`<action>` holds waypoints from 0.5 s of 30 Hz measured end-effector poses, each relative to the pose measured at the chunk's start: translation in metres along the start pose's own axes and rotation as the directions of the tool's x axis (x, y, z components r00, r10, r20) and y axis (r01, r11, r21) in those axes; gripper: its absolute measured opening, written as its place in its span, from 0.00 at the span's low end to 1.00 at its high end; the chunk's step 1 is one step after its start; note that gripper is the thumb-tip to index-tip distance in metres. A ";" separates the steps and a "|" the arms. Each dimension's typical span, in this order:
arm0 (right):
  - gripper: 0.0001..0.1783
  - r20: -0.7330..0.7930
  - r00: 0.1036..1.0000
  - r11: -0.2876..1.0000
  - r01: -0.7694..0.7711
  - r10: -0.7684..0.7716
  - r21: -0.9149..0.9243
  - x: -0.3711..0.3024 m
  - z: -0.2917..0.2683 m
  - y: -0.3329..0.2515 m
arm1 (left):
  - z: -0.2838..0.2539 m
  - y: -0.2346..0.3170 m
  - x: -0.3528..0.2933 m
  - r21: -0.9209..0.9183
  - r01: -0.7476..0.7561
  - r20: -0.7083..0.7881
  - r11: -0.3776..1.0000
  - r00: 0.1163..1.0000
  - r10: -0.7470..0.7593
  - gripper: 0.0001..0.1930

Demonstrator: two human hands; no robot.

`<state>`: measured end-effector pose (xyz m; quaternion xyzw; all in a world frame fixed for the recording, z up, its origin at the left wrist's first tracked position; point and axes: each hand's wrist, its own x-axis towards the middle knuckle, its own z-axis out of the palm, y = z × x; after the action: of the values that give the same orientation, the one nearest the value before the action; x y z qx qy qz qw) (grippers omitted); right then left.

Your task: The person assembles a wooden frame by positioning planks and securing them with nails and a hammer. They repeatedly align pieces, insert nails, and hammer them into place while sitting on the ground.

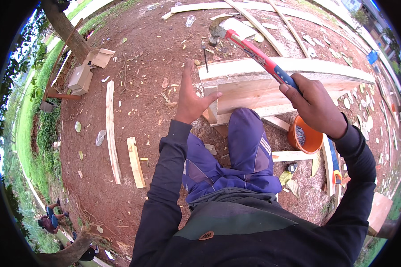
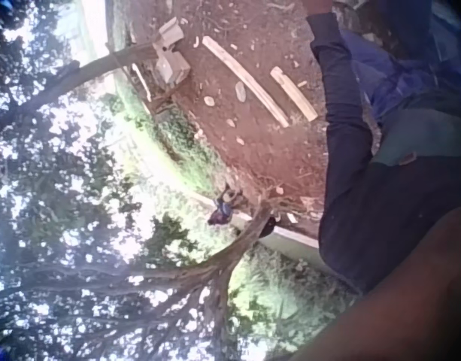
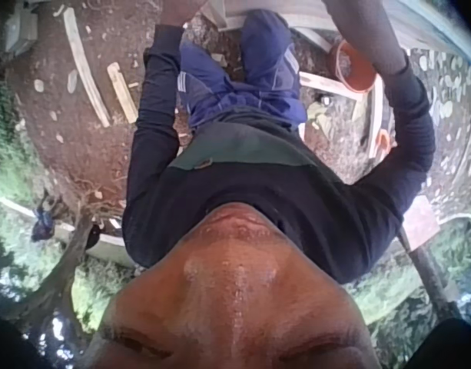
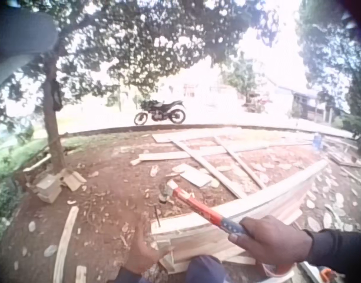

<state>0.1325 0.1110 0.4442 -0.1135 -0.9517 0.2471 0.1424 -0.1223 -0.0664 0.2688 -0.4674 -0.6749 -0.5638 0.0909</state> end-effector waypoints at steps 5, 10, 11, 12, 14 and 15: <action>0.20 0.068 0.986 0.988 -0.151 0.149 0.028 -0.008 0.018 0.021 | 0.027 -0.031 -0.019 -0.309 0.255 0.086 0.916 0.967 -0.240 0.71; 0.19 0.106 0.966 0.969 -0.244 0.237 0.049 -0.020 0.039 0.049 | 0.048 -0.034 -0.028 -0.281 0.310 0.018 0.909 0.948 -0.318 0.61; 0.19 0.101 0.966 0.968 -0.244 0.238 0.055 -0.021 0.043 0.054 | 0.052 -0.033 -0.029 -0.286 0.341 0.003 0.895 0.935 -0.356 0.57; 0.18 0.098 0.965 0.967 -0.248 0.242 0.063 -0.023 0.047 0.059 | 0.055 -0.033 -0.030 -0.295 0.357 -0.024 0.886 0.924 -0.381 0.52; 0.18 0.090 0.982 0.986 -0.169 0.167 0.013 -0.025 0.054 0.068 | 0.061 -0.034 -0.030 -0.226 0.311 -0.112 0.923 0.933 -0.342 0.42; 0.18 0.119 0.952 0.957 -0.288 0.282 0.029 -0.026 0.056 0.070 | 0.064 -0.036 -0.030 -0.209 0.303 -0.122 0.930 0.935 -0.332 0.40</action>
<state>0.1484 0.1391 0.3566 -0.2322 -0.9259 0.2931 0.0537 -0.1061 -0.0258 0.2027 -0.3128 -0.6768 -0.6663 0.0064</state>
